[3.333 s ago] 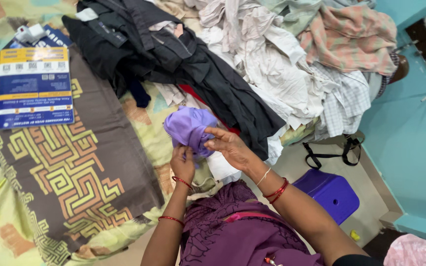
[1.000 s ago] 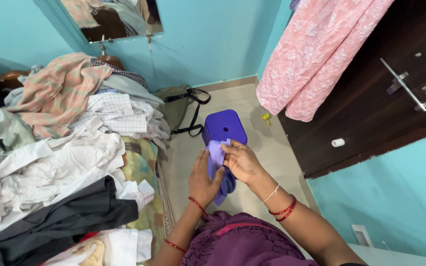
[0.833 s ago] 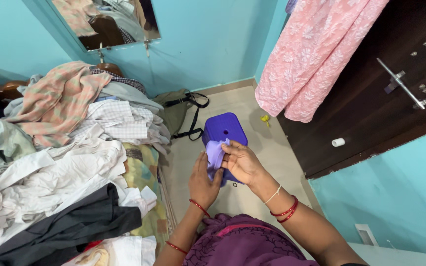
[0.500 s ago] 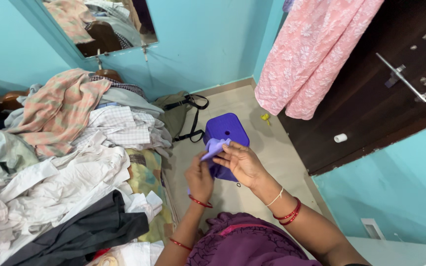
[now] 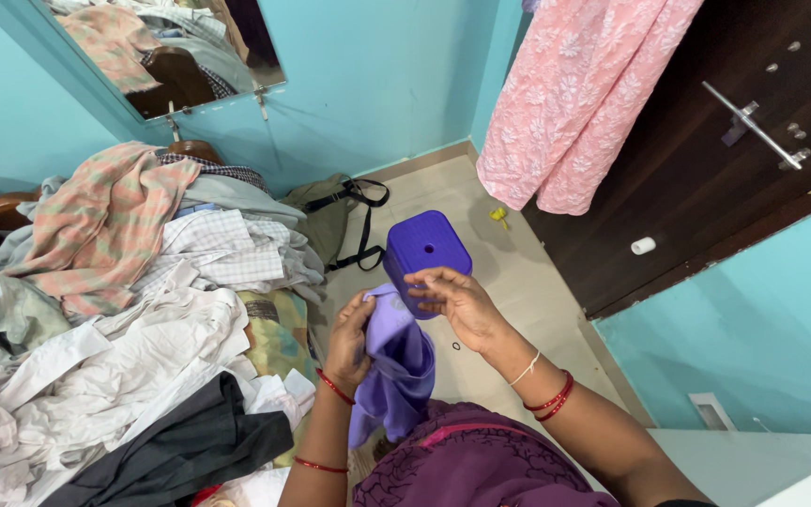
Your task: The person picks garments from a pile on the bed, unfolds them, and hangs them on wall-mounted hooks. Items handled include a purple shirt, a dark jacket, and dark trousers, each placed on hooks on the back of a door.
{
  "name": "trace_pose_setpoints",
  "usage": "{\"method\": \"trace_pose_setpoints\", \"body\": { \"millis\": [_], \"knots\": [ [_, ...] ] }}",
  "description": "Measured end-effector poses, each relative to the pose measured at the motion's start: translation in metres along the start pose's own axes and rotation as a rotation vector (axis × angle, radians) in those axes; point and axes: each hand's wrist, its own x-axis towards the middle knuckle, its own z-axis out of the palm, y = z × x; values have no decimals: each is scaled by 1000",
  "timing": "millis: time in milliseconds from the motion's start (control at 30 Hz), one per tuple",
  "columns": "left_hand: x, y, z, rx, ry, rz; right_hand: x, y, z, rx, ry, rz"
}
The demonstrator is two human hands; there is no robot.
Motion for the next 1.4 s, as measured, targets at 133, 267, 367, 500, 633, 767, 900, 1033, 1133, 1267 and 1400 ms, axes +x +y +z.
{"method": "trace_pose_setpoints", "body": {
  "millis": [133,267,367,500,633,767,900,1033,1133,1267,1400],
  "knots": [
    [-7,4,-1,38,-93,-35,2,12,2,-152,-84,17],
    [-10,10,-5,65,-74,-50,6,26,2,-272,-161,77],
    [-11,16,-11,134,-38,-28,11,29,0,-250,-132,57],
    [-12,24,-22,219,-3,-26,17,20,2,-63,-135,77],
    [-12,27,-30,220,-6,-28,20,10,13,41,-102,102],
    [-11,34,-32,174,-4,-47,22,5,22,73,-99,113],
    [-9,43,-33,149,-8,-49,29,6,27,87,-111,83],
    [-5,49,-36,110,-7,-40,37,11,31,66,-66,77],
    [-2,55,-44,124,-11,-17,44,15,34,52,-65,71],
    [2,63,-57,178,10,5,51,22,42,60,-83,61],
    [1,74,-67,617,76,255,55,27,51,49,-49,40]
  ]
}}
